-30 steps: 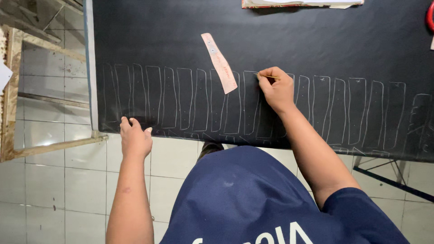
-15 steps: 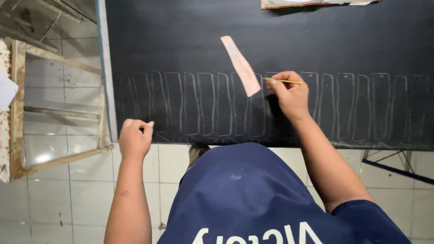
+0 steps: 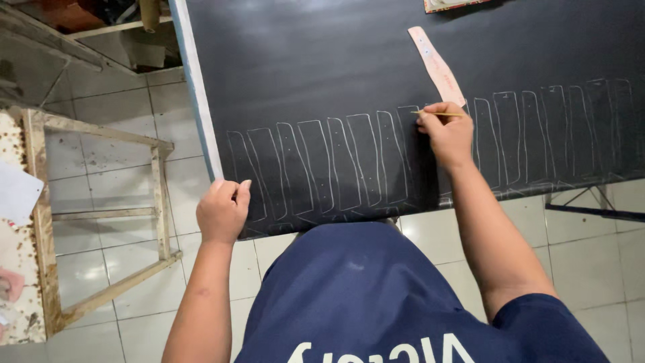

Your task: The person places a paper pattern on a large sheet of black fabric and uses a small stick to trace the outline and internal markings. They repeat this process for several pattern pieces, then mark additional areas on the fabric directly with the stick.

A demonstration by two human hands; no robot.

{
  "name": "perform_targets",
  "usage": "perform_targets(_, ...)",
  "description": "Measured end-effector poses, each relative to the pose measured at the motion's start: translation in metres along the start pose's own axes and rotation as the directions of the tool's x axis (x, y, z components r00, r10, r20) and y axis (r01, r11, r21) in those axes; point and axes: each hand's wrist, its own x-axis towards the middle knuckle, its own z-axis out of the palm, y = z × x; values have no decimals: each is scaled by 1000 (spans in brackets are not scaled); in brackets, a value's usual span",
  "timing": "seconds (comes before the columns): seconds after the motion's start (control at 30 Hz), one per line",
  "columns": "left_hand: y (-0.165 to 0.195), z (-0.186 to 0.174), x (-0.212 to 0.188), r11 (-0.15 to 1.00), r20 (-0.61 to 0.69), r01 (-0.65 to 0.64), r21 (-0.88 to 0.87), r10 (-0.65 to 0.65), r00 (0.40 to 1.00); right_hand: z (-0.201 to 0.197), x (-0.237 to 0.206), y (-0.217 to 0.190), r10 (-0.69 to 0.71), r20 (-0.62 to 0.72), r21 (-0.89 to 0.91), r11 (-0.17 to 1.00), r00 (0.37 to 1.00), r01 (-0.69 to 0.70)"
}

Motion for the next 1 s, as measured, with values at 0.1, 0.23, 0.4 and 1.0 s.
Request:
perform_targets(0.1,-16,-2,0,997,-54,-71,6,71,996,14,-8,4,-102,-86,-60,993,991,97)
perform_targets(0.23,-30,3,0,994,-81,-94,-62,89,993,24,-11,2,-169,-138,-134,980,976,150)
perform_targets(0.4,-36,19,3,995,-143,-102,-24,97,985,28,-9,0,-154,-150,-135,982,977,134)
perform_targets(1.0,-45,25,3,990,-183,-99,-105,79,980,100,-30,16,-128,-24,-78,989,992,125)
